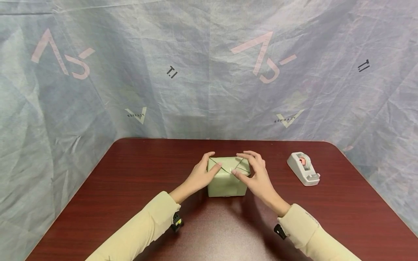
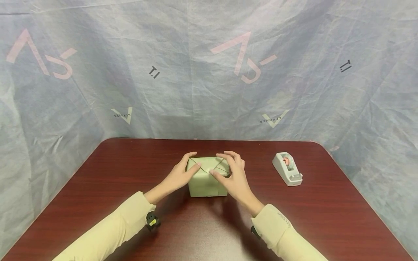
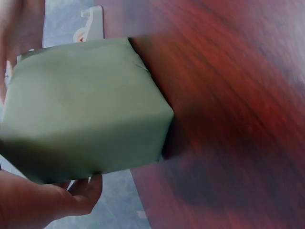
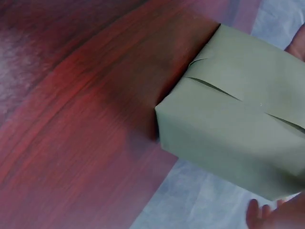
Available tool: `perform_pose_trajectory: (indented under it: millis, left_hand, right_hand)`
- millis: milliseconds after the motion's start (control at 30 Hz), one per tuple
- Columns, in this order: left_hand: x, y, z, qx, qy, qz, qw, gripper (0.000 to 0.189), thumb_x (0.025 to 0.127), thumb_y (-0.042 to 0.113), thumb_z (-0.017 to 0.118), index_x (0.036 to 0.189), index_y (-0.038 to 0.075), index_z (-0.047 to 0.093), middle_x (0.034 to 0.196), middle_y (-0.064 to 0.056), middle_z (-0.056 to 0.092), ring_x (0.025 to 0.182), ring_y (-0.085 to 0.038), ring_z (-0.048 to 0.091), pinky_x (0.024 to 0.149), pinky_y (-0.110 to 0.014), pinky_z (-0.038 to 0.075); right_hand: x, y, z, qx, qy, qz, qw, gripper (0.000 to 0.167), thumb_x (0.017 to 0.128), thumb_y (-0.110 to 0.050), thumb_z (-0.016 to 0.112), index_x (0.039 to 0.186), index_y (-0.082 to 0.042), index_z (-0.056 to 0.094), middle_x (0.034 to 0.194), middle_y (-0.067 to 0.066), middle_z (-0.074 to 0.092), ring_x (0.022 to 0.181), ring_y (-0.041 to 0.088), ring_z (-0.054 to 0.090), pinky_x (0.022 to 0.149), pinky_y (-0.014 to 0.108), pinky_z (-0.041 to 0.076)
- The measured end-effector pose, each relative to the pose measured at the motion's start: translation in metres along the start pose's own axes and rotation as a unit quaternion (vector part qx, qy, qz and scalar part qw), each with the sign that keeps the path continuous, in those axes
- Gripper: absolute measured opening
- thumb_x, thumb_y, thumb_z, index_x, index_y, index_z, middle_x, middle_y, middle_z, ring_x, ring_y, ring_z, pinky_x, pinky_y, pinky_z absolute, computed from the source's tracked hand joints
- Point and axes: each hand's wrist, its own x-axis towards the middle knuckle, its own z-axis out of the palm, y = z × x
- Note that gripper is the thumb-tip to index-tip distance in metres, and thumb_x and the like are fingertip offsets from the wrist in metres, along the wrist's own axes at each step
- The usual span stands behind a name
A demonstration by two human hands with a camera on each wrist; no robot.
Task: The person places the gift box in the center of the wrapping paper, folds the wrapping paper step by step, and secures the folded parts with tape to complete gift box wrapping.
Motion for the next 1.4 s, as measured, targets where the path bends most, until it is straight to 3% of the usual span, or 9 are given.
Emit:
perform_pose_trajectory:
  millis: [267,467,533,633,733,900,1033,1133,1400]
  left_hand:
    - [-0.004,0.005,-0.001,-0.070,-0.034,-0.093,0.9926,0.068,0.093,0.053,0.038,0.146,0.013,0.020,0.149,-0.013,0.025,0.135,-0.031,0.028,0.104,-0.051,0.029]
    - [-0.007,0.012,-0.006,-0.147,-0.109,-0.197,0.9631,0.071,0.094,0.054,0.030,0.142,0.002,0.023,0.140,-0.022,0.033,0.126,-0.042,0.037,0.094,-0.054,0.040]
    - [-0.008,0.014,-0.009,-0.160,-0.129,-0.225,0.9526,0.071,0.094,0.054,0.028,0.141,0.000,0.025,0.135,-0.026,0.035,0.121,-0.048,0.041,0.090,-0.055,0.043]
    - [-0.007,0.014,-0.011,-0.169,-0.145,-0.238,0.9453,0.070,0.094,0.056,0.027,0.135,-0.001,0.032,0.126,-0.028,0.042,0.112,-0.051,0.047,0.087,-0.055,0.044]
    - [-0.006,0.013,-0.012,-0.179,-0.150,-0.221,0.9469,0.071,0.093,0.056,0.031,0.133,-0.002,0.033,0.122,-0.024,0.046,0.111,-0.046,0.050,0.089,-0.055,0.043]
    - [-0.005,0.002,-0.009,-0.182,-0.140,-0.150,0.9617,0.073,0.091,0.055,0.040,0.139,0.002,0.028,0.123,-0.017,0.048,0.120,-0.034,0.046,0.096,-0.056,0.038]
    - [-0.006,-0.008,-0.007,-0.136,-0.127,-0.071,0.9801,0.072,0.092,0.049,0.044,0.144,0.006,0.020,0.131,-0.014,0.045,0.125,-0.027,0.041,0.100,-0.049,0.035]
    - [-0.009,-0.015,-0.006,-0.094,-0.112,-0.028,0.9888,0.076,0.092,0.043,0.049,0.147,0.006,0.013,0.139,-0.014,0.039,0.128,-0.025,0.038,0.101,-0.045,0.034]
    - [-0.023,-0.028,0.002,-0.031,-0.068,0.024,0.9969,0.082,0.085,0.029,0.064,0.145,0.001,0.015,0.145,-0.023,0.030,0.129,-0.032,0.039,0.095,-0.042,0.043]
  right_hand:
    - [0.004,-0.007,-0.002,0.008,-0.063,0.132,0.9891,0.077,0.080,-0.035,0.068,0.139,-0.009,0.027,0.137,0.016,0.034,0.120,0.029,0.039,0.097,0.046,0.035]
    - [0.007,-0.003,-0.013,-0.006,-0.107,0.217,0.9704,0.073,0.090,-0.048,0.048,0.139,0.001,0.024,0.137,0.022,0.040,0.125,0.035,0.042,0.100,0.047,0.036]
    - [0.008,-0.003,-0.016,-0.005,-0.132,0.240,0.9617,0.073,0.089,-0.053,0.047,0.133,0.004,0.034,0.121,0.022,0.052,0.109,0.033,0.054,0.091,0.043,0.043]
    - [0.008,-0.004,-0.020,0.031,-0.169,0.255,0.9516,0.071,0.088,-0.053,0.049,0.123,0.008,0.043,0.101,0.016,0.057,0.088,0.023,0.058,0.081,0.040,0.049]
    - [0.007,-0.005,-0.021,0.072,-0.190,0.251,0.9466,0.069,0.088,-0.051,0.050,0.119,0.010,0.045,0.097,0.011,0.057,0.082,0.016,0.057,0.077,0.040,0.052]
    - [0.006,0.002,-0.019,0.056,-0.171,0.210,0.9610,0.058,0.088,-0.042,0.056,0.119,0.006,0.047,0.101,0.014,0.061,0.089,0.017,0.058,0.077,0.034,0.050]
    - [0.001,0.011,-0.017,0.055,-0.151,0.170,0.9721,0.050,0.086,-0.026,0.063,0.121,0.006,0.045,0.105,0.016,0.060,0.095,0.019,0.058,0.076,0.027,0.047]
    - [-0.004,0.020,-0.015,0.085,-0.147,0.150,0.9739,0.057,0.083,-0.016,0.067,0.126,0.007,0.039,0.112,0.021,0.057,0.101,0.026,0.058,0.078,0.028,0.049]
    - [-0.020,0.033,-0.014,0.114,-0.148,0.110,0.9763,0.055,0.078,-0.001,0.068,0.124,0.007,0.039,0.123,0.026,0.052,0.113,0.038,0.053,0.090,0.038,0.047]
